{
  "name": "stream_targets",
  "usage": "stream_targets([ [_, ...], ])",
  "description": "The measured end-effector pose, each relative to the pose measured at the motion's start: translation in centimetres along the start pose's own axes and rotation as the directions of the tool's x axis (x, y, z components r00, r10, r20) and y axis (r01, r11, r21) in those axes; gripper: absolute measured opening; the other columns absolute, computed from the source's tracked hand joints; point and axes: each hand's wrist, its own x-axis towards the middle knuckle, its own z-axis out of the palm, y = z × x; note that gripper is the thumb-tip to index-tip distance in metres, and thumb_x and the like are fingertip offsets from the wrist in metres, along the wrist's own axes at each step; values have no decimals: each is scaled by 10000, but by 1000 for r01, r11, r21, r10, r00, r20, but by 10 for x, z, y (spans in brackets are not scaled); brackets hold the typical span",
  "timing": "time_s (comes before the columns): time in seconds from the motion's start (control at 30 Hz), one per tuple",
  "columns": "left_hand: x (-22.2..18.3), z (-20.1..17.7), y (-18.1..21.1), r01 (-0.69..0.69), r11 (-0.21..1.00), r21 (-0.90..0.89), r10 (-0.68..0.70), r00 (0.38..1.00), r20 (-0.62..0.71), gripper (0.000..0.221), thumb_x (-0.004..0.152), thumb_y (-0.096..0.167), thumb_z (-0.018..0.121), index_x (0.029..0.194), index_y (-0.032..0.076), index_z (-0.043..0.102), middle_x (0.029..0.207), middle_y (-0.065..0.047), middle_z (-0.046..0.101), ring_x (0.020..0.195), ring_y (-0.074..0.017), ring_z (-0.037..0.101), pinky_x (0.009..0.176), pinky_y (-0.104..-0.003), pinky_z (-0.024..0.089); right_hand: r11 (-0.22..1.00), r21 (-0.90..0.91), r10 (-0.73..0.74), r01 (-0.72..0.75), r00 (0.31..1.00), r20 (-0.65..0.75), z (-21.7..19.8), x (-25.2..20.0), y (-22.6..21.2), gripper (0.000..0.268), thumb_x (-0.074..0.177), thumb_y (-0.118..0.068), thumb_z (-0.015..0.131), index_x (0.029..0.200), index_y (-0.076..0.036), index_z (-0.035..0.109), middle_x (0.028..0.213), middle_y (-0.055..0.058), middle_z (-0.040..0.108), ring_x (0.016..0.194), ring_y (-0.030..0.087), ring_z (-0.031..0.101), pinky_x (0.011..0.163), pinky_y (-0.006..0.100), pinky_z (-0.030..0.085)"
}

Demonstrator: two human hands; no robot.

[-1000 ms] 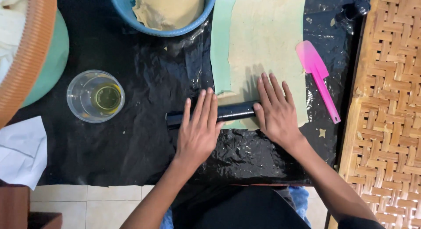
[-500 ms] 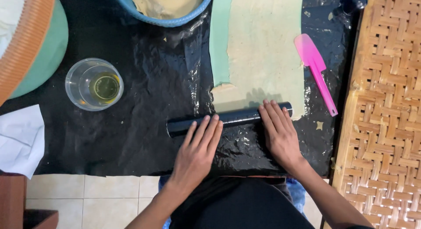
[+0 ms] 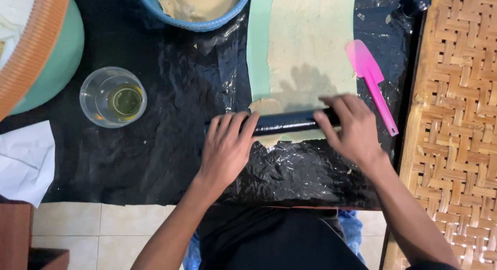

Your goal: Rolling out dough and cutting small pieces for traditional crackers.

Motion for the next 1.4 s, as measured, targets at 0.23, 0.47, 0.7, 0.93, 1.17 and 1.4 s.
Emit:
stream_targets([
  [0.23, 16, 27, -7, 172, 983, -70, -157, 971, 179, 497, 977, 361, 699, 1319, 12, 608, 1294, -194, 620, 1217, -333, 577, 1046, -507, 426, 985, -59, 173, -163, 952, 251, 27, 37, 2, 501, 1024, -403, 602, 1326, -4, 637, 1260, 248, 617, 996, 349, 657, 759, 444, 580],
  [0.47, 1, 33, 13, 151, 977, 152, -168, 980, 107, 745, 970, 386, 614, 1500, -99, 419, 1605, -230, 383, 1516, -344, 324, 1212, -610, 237, 979, -202, 76, -43, 985, 158, 33, 8, -3, 585, 1072, -286, 446, 1580, 3, 422, 1616, 246, 406, 1494, 404, 379, 1229, 513, 295],
  [0.7, -34, 28, 38, 132, 967, 217, -182, 956, 229, 673, 989, 300, 586, 1546, -12, 373, 1641, -163, 345, 1519, -309, 315, 1202, -557, 279, 989, -131, 88, -62, 976, 201, 25, -28, -17, 626, 1045, -277, 459, 1570, 55, 373, 1634, 207, 384, 1534, 383, 329, 1252, 536, 238],
  [0.93, -67, 17, 55, 118, 986, 120, -144, 961, 236, 639, 997, 249, 554, 1556, -1, 371, 1632, -146, 356, 1506, -302, 327, 1198, -546, 289, 982, -177, 104, -70, 977, 188, 23, -71, -32, 652, 1002, -263, 514, 1552, 54, 366, 1609, 218, 407, 1501, 393, 351, 1227, 556, 240],
  [1.17, -69, 8, 53, 94, 996, 9, -95, 994, 47, 490, 952, 213, 658, 1386, 0, 577, 1394, -212, 568, 1307, -345, 528, 1118, -531, 392, 994, -67, 88, -83, 993, 73, 17, -107, -44, 532, 931, -95, 665, 1441, -7, 542, 1506, 168, 536, 1430, 364, 496, 1217, 527, 357],
  [1.4, -67, 10, 42, -64, 998, 14, 64, 998, 20, 428, 918, 183, 728, 1279, -24, 630, 1234, -181, 640, 1161, -334, 602, 1017, -495, 463, 997, 77, 16, -11, 998, -69, 2, -105, -40, 384, 881, -179, 762, 1205, -11, 645, 1227, 159, 644, 1197, 318, 623, 1144, 544, 463],
])
